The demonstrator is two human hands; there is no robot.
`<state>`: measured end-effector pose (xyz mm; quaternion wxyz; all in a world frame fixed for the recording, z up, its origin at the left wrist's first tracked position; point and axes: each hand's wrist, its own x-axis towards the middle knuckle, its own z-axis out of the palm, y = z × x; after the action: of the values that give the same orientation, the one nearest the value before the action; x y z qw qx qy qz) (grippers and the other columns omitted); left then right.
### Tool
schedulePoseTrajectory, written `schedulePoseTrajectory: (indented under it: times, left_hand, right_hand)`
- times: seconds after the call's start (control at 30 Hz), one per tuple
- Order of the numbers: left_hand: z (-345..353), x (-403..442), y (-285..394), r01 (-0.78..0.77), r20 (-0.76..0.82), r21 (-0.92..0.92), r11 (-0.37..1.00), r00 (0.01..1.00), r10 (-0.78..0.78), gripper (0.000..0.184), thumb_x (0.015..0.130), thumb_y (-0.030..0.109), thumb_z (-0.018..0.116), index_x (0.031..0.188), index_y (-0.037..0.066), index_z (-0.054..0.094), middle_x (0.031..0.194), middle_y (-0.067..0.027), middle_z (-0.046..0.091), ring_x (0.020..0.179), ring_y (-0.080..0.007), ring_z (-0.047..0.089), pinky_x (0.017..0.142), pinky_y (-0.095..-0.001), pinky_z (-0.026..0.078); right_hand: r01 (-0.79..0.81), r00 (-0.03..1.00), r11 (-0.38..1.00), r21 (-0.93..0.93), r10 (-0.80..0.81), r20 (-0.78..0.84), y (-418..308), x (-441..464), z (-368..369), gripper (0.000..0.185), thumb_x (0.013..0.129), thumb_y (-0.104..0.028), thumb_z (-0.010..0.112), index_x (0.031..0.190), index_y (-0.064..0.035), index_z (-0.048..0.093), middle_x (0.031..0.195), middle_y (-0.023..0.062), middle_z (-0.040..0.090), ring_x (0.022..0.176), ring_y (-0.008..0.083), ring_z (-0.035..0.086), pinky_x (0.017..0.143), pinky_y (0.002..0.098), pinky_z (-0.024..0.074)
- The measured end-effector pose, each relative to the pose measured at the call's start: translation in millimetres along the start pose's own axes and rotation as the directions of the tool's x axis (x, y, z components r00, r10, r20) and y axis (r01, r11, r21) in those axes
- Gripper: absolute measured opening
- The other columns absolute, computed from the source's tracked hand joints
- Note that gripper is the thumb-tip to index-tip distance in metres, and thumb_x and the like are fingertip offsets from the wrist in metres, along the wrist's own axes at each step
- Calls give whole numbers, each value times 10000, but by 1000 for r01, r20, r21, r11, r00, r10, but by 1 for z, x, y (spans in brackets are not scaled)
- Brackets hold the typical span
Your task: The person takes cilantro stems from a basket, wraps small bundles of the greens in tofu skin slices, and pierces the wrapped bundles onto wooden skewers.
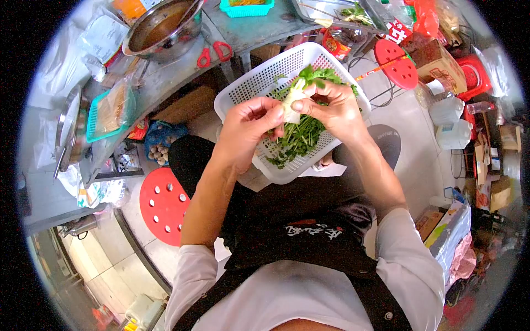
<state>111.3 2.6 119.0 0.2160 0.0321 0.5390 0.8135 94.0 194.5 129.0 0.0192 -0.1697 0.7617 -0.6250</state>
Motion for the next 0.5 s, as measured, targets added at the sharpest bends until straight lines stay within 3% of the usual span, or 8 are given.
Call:
schedulePoseTrajectory:
  times: [0.03, 0.13, 0.2, 0.3, 0.4, 0.5]
  left_hand:
    - [-2, 0, 0, 34, 36, -54, 998, 999, -32, 223, 830, 198, 642, 935, 8, 593, 785, -15, 570, 642, -93, 508, 590, -221, 418]
    - [-5, -1, 2, 160, 137, -209, 965, 982, -133, 228, 832, 191, 639, 954, 9, 576, 780, -16, 564, 649, -100, 513, 584, -219, 426]
    - [-3, -2, 7, 265, 190, -305, 915, 958, -214, 196, 835, 161, 634, 952, 17, 569, 760, -29, 580, 658, -106, 554, 575, -218, 450]
    - [4, -4, 2, 170, 72, -340, 925, 985, -155, 219, 838, 170, 633, 973, 16, 556, 763, -27, 581, 649, -103, 555, 577, -224, 457]
    - [6, -3, -1, -2, 13, -126, 992, 1000, 3, 201, 840, 174, 633, 942, 14, 568, 756, -21, 582, 640, -91, 552, 572, -213, 453]
    - [6, -1, -3, -135, 11, 186, 973, 991, 136, 195, 847, 196, 624, 904, 14, 579, 743, -18, 583, 626, -88, 548, 569, -213, 446]
  right_hand:
    - [-10, 1000, 1000, 13, 10, 19, -3, 1, -1, 149, 765, -103, 707, 868, -10, 654, 806, 2, 632, 745, 68, 556, 689, 236, 464]
    - [-103, 994, 935, 338, 85, 67, -18, 2, 4, 125, 776, -90, 692, 861, -7, 656, 821, 10, 639, 767, 79, 573, 716, 245, 478]
    - [-131, 988, 930, 344, 92, 126, -16, 3, 0, 111, 782, -84, 685, 858, -8, 659, 822, 12, 643, 773, 81, 578, 723, 247, 483]
    - [-123, 988, 949, 290, 88, 130, -11, 2, -2, 103, 785, -91, 684, 847, -12, 663, 807, 12, 644, 764, 75, 576, 715, 243, 482]
    - [-90, 993, 975, 205, 73, 90, -7, 1, -1, 109, 784, -104, 690, 840, -15, 662, 785, 8, 638, 752, 69, 570, 702, 235, 476]
    - [-95, 994, 990, 100, 89, 59, -3, 0, -1, 123, 783, -116, 694, 836, -11, 660, 781, 11, 635, 743, 66, 563, 692, 230, 470]
